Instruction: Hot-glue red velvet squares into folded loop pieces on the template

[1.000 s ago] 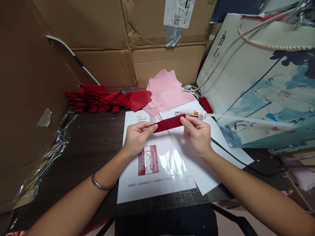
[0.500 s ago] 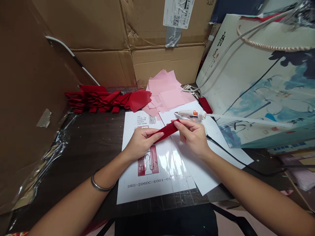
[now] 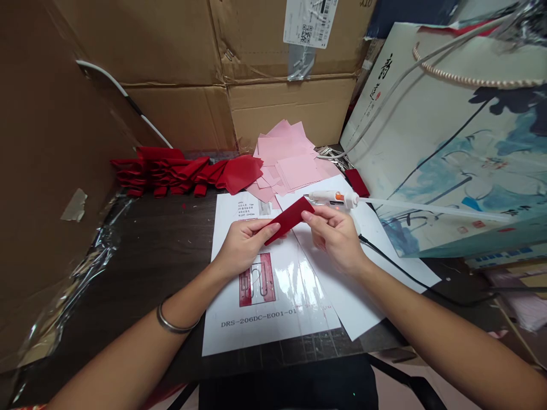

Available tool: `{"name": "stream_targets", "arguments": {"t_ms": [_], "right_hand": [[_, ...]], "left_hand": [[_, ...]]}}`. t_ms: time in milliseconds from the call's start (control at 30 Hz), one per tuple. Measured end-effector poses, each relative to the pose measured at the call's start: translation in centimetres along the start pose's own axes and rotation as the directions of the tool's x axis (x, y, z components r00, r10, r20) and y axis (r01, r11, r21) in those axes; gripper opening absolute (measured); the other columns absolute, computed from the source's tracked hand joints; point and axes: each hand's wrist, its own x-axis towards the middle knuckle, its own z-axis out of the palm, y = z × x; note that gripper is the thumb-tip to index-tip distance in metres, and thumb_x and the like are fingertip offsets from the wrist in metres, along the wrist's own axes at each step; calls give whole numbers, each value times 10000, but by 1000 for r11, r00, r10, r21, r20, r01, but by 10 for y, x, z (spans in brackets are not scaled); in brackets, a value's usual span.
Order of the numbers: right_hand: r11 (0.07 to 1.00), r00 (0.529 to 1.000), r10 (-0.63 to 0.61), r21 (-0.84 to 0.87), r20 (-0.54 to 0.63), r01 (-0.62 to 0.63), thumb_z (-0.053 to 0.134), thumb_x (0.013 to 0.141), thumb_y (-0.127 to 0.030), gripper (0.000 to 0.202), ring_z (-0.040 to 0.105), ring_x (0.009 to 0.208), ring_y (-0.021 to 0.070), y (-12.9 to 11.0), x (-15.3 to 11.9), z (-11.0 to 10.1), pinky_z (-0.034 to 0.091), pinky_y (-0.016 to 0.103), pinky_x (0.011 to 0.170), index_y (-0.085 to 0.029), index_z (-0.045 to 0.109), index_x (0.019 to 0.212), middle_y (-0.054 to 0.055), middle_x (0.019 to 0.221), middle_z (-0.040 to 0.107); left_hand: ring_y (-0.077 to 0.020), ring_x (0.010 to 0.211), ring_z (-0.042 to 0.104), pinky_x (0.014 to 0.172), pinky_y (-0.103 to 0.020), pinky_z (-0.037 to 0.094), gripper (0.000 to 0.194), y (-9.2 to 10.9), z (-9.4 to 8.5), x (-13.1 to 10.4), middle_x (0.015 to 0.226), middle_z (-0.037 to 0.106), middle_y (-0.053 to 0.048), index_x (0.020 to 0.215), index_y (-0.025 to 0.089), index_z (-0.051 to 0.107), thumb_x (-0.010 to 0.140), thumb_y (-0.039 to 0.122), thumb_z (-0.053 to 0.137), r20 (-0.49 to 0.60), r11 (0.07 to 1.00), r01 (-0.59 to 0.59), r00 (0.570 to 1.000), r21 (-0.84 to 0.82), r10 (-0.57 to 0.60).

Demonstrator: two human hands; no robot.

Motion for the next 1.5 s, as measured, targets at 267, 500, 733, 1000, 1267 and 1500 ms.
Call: {"name": "stream_targets", "arguments": {"t_ms": [267,500,733,1000,1267,1500], "right_hand": [[763,858,-501,-409,117,501,663,835,-201,153,695,719,170,12,-5,4,494,308,527,-269,772,917,20,893,775],[647,764,-604,-419,227,637,643,827,-130,247,722,769,179,10,-9,7,555,327,556,-286,755,983,9,953,774],[603,729,-649,-438,217,667,634,839,-147,188,734,782,183,9,-8,7,572,314,542,-267,760,911,9,891,779],[665,764,-614,-391,199,636,652,828,-145,157,718,777,179,8,-10,10,549,304,548,-238,762,890,26,875,777],[995,983,-83,33,-163,89,735,775,-382,179,335,373,66,9,-2,7,272,247,362,-211,688,799,-77,458,453],[997,998,-6,80,-57,10,742,775,-386,203,328,402,68,10,2,2,243,258,396,-204,720,862,-74,467,400]], "left_hand": [[-213,965,681,1093,-462,350,244,1,2,-3,1063,752,-51,1039,239,725,798,267,737,-97,825,-397,878,402,469],[-197,905,700,1069,-457,382,121,2,1,-6,996,769,-23,879,260,735,834,174,663,-47,732,-527,797,431,602],[-193,875,702,1034,-454,416,84,2,2,-5,1022,764,-44,859,231,723,807,169,702,-59,721,-557,773,413,631],[-184,883,703,1022,-442,433,70,2,4,-7,1006,765,-49,848,211,710,814,149,702,-120,764,-535,786,360,606],[-199,872,695,786,-327,568,213,0,2,-4,986,725,-99,999,152,700,846,291,651,-74,982,-152,984,114,161],[-149,712,664,680,-264,541,120,3,3,-3,781,737,-43,828,158,737,827,251,660,-8,980,-99,995,172,102]]}}
